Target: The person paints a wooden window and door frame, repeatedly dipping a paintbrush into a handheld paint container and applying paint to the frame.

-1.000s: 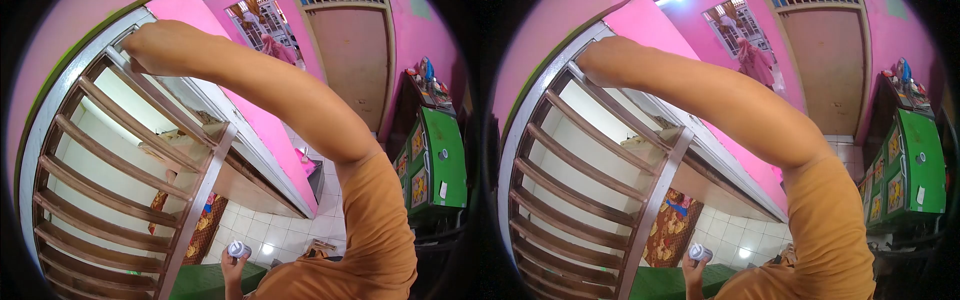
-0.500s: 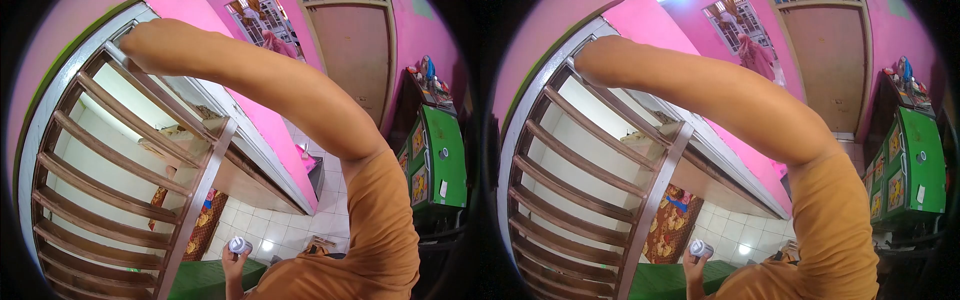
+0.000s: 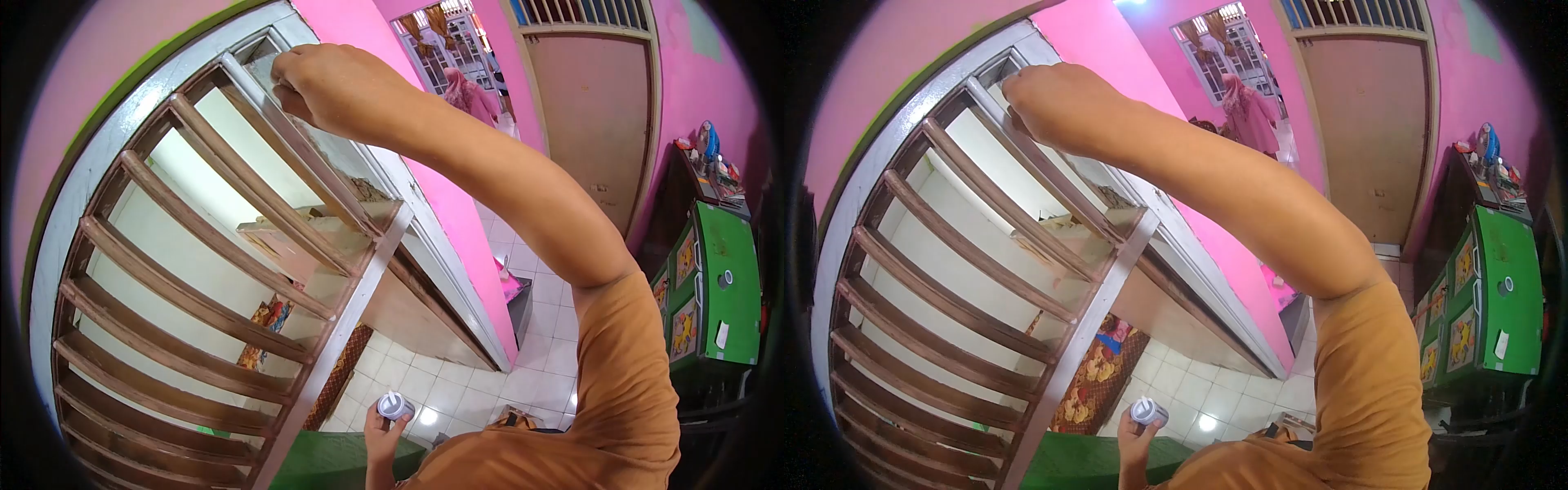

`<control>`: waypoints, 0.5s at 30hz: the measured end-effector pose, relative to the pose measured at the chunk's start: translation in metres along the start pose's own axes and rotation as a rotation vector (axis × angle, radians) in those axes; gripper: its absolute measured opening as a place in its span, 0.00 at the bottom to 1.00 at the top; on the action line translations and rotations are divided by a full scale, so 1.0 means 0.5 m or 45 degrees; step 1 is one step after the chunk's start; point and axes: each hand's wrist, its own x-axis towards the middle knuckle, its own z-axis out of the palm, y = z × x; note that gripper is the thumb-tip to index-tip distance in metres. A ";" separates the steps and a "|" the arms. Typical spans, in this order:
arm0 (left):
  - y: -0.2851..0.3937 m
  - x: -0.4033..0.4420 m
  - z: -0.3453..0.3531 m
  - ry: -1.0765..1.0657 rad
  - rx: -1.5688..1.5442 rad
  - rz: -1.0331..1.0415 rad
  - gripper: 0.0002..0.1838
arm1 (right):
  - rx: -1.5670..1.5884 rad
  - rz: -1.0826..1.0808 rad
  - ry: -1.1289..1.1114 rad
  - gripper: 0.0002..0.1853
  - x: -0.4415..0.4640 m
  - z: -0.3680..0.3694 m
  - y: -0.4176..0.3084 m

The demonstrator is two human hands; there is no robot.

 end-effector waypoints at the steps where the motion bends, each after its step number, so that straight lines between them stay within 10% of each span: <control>1: 0.001 0.003 -0.001 -0.004 0.001 0.004 0.34 | -0.005 -0.001 0.004 0.10 0.001 0.002 0.002; 15: 0.023 0.008 0.018 -0.023 0.109 0.009 0.32 | 0.079 -0.128 0.316 0.14 -0.032 -0.006 0.021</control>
